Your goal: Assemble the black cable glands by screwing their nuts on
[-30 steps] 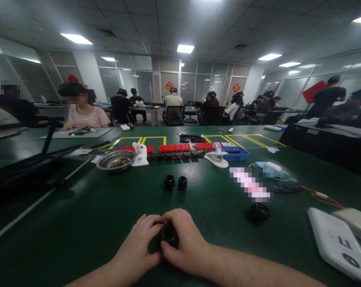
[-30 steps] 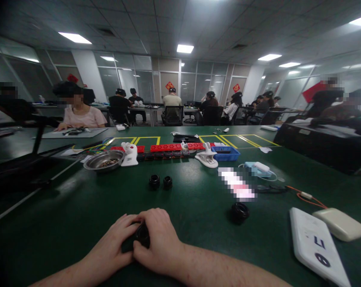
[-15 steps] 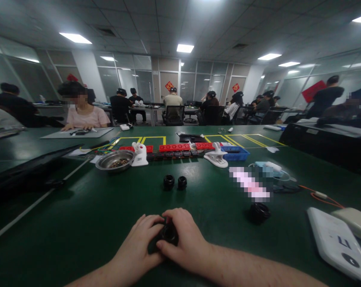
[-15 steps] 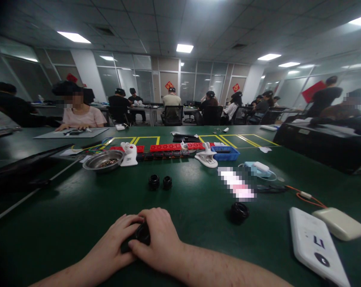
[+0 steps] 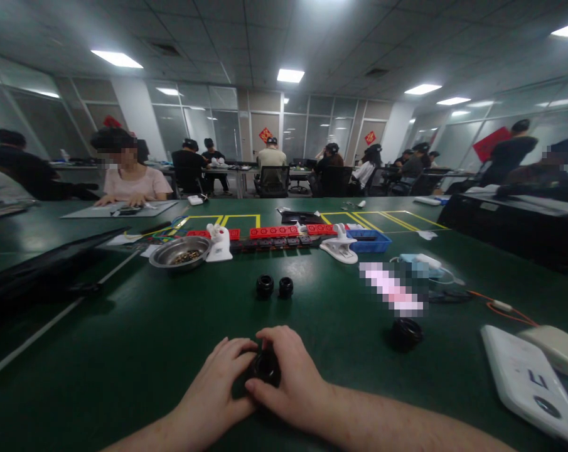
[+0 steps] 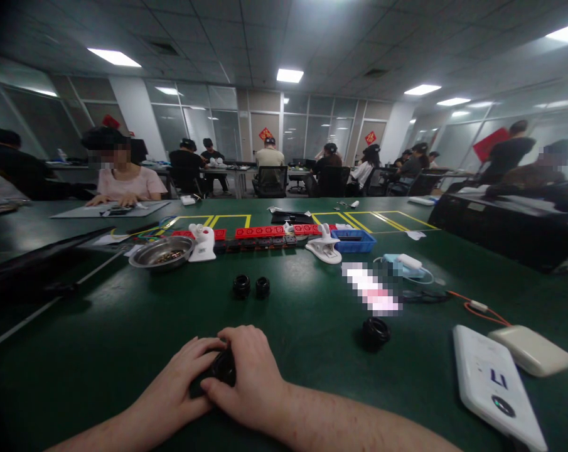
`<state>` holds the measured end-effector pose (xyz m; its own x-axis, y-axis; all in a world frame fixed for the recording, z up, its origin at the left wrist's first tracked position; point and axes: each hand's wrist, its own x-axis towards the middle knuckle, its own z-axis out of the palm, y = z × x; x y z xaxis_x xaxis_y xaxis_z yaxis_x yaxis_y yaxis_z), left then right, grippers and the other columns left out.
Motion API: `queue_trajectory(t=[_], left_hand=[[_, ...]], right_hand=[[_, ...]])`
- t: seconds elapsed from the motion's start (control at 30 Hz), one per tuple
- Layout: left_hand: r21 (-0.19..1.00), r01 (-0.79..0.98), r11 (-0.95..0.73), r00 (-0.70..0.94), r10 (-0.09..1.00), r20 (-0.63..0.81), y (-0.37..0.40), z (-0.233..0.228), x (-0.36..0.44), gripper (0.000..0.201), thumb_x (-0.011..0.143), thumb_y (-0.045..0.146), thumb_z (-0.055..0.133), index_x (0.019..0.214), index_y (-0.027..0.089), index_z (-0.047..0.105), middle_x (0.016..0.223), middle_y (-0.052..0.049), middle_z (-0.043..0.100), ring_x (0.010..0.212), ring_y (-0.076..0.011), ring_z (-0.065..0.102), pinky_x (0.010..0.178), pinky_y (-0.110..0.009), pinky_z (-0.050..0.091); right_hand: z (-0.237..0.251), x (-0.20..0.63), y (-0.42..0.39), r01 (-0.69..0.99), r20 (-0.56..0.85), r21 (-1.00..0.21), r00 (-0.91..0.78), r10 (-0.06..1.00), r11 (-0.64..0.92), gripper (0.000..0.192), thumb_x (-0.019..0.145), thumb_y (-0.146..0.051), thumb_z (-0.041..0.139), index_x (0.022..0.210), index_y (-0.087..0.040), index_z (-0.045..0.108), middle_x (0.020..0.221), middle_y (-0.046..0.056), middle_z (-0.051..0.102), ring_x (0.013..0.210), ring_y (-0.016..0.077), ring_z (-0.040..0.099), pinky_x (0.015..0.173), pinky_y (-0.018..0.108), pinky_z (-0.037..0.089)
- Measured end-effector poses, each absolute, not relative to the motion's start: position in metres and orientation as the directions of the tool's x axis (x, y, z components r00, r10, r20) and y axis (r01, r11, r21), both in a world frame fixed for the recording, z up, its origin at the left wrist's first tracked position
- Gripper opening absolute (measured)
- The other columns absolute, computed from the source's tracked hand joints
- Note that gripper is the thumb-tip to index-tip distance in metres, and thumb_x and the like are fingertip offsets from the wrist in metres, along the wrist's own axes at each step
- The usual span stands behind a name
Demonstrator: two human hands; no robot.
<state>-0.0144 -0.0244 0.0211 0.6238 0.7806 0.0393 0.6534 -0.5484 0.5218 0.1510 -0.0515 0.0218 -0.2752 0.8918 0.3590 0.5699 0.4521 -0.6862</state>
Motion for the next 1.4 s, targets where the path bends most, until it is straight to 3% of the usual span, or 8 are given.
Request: queue_trajectory(t=[0.2,0.43,0.57,0.77,0.97,1.2,1.3,1.4], left_hand=[[0.489,0.675,-0.553,0.62,0.784,0.03,-0.0231,0.0148,-0.0157,0.036,0.065,0.019,0.053,0.101,0.026,0.056,0.116,-0.003,0.051,0.111,-0.0235,0.042,0.102,-0.048,0.018],[0.468,0.696,-0.545,0.598,0.8,0.044,-0.0245,0.0158,-0.0137,0.038,0.062,0.03,0.061,0.099,0.025,0.057,0.116,-0.005,0.051,0.11,-0.0254,0.043,0.101,-0.048,0.021],[0.449,0.73,-0.515,0.563,0.826,0.032,-0.0236,0.0131,-0.0124,0.045,0.059,0.024,0.06,0.104,0.023,0.054,0.114,-0.006,0.054,0.11,-0.0243,0.045,0.101,-0.045,0.023],[0.471,0.711,-0.522,0.57,0.82,0.05,-0.0237,0.0156,-0.0128,0.033,0.062,0.027,0.059,0.095,0.023,0.058,0.112,-0.005,0.055,0.105,-0.0245,0.048,0.099,-0.045,0.026],[0.498,0.697,-0.516,0.575,0.817,0.041,-0.023,0.0175,-0.0131,0.039,0.065,0.027,0.057,0.104,0.024,0.055,0.116,-0.005,0.053,0.11,-0.0254,0.044,0.1,-0.048,0.022],[0.503,0.692,-0.518,0.58,0.813,0.039,-0.0243,0.0192,-0.0128,0.038,0.06,0.022,0.058,0.098,0.023,0.057,0.111,-0.005,0.055,0.105,-0.025,0.047,0.099,-0.046,0.025],[0.51,0.691,-0.512,0.573,0.819,0.045,-0.0249,0.0193,-0.013,0.04,0.061,0.026,0.059,0.101,0.022,0.055,0.111,-0.006,0.054,0.105,-0.0253,0.047,0.099,-0.047,0.025],[0.52,0.681,-0.516,0.584,0.811,0.04,-0.0245,0.0181,-0.0142,0.041,0.063,0.027,0.058,0.103,0.023,0.055,0.114,-0.005,0.053,0.108,-0.0253,0.045,0.1,-0.047,0.022]], right_hand=[[0.018,0.1538,-0.0501,0.456,0.415,-0.683,-0.4,0.817,0.57,0.055,0.059,-0.011,0.054,0.111,-0.018,0.038,0.103,0.005,0.047,0.096,0.0186,0.044,0.086,0.035,0.036],[0.0201,0.1489,-0.0553,0.41,0.352,-0.758,-0.397,0.848,0.507,0.056,0.067,-0.009,0.05,0.12,-0.018,0.031,0.117,0.008,0.041,0.108,0.0178,0.039,0.094,0.034,0.033],[0.0204,0.1447,-0.0594,0.42,0.287,-0.78,-0.419,0.861,0.464,0.06,0.068,-0.013,0.055,0.122,-0.018,0.03,0.123,0.008,0.037,0.112,0.0196,0.036,0.097,0.035,0.03],[0.0203,0.1502,-0.0534,0.564,0.309,-0.715,-0.273,0.911,0.412,0.051,0.065,-0.025,0.06,0.111,-0.019,0.041,0.105,0.006,0.048,0.097,0.0212,0.044,0.087,0.037,0.036],[0.0231,0.1527,-0.0532,0.446,0.424,-0.667,-0.432,0.796,0.597,0.054,0.058,-0.013,0.05,0.111,-0.018,0.039,0.106,0.006,0.049,0.098,0.0205,0.045,0.091,0.038,0.031],[0.0252,0.1522,-0.052,0.541,0.356,-0.696,-0.311,0.881,0.472,0.051,0.061,-0.03,0.064,0.107,-0.019,0.043,0.103,0.007,0.049,0.095,0.0223,0.045,0.084,0.037,0.037],[0.0235,0.1523,-0.0509,0.536,0.339,-0.707,-0.316,0.886,0.462,0.041,0.064,-0.024,0.059,0.102,-0.02,0.045,0.096,0.005,0.051,0.089,0.02,0.048,0.081,0.035,0.039],[0.022,0.1529,-0.0511,0.465,0.389,-0.706,-0.376,0.841,0.535,0.045,0.063,-0.014,0.052,0.106,-0.02,0.042,0.101,0.005,0.05,0.093,0.0192,0.047,0.084,0.035,0.038]])
